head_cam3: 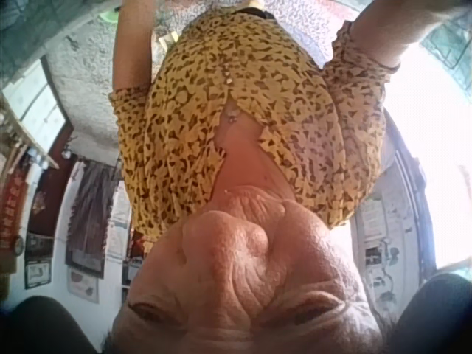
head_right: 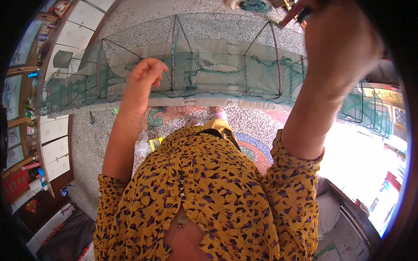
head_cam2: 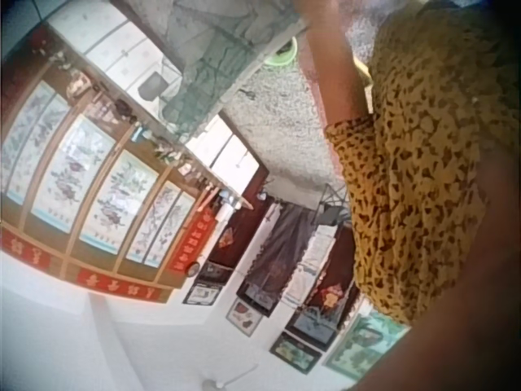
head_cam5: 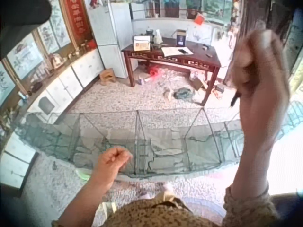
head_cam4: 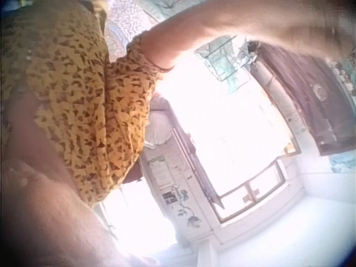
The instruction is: The person repairs a large green fishing net by hand, then uses a lighter to melt the end of a pink cord on a table.
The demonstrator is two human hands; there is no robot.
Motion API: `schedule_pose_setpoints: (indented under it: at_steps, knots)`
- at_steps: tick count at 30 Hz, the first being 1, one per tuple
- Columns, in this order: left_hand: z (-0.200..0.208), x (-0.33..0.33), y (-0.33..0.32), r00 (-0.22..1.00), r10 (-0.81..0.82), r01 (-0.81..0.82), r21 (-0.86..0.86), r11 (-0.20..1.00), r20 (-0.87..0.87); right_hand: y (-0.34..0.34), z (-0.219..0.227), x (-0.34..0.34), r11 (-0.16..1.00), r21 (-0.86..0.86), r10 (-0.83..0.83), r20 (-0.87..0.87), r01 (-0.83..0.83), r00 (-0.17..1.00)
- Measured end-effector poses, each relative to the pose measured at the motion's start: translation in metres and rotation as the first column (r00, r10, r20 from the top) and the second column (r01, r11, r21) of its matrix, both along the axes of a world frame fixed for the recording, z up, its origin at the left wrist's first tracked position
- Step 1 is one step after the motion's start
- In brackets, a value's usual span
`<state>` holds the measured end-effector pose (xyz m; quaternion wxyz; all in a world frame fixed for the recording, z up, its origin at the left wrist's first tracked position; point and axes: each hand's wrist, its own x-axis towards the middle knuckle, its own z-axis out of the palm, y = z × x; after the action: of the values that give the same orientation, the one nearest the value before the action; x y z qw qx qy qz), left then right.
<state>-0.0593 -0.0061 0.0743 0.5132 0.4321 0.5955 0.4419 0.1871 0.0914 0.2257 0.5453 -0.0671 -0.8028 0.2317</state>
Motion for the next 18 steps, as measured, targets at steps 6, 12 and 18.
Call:
schedule_pose_setpoints:
  at_steps: [6, 12, 18]
  knots:
    - [0.017, -0.023, 0.01, 0.933, 0.182, -0.201, 0.032, 0.979, 0.312, 0.001, -0.109, -0.045, 0.974, -0.051, -0.175, 0.455, 0.221, 0.873]
    - [0.004, -0.031, 0.01, 0.96, 0.123, -0.136, 0.037, 0.99, 0.252, -0.007, -0.164, -0.06, 0.908, -0.198, -0.179, 0.614, 0.369, 0.769]
    - [-0.001, -0.025, 0.008, 0.993, 0.076, -0.081, 0.053, 0.995, 0.085, -0.006, -0.179, -0.073, 0.87, -0.383, -0.056, 0.55, 0.311, 0.833]
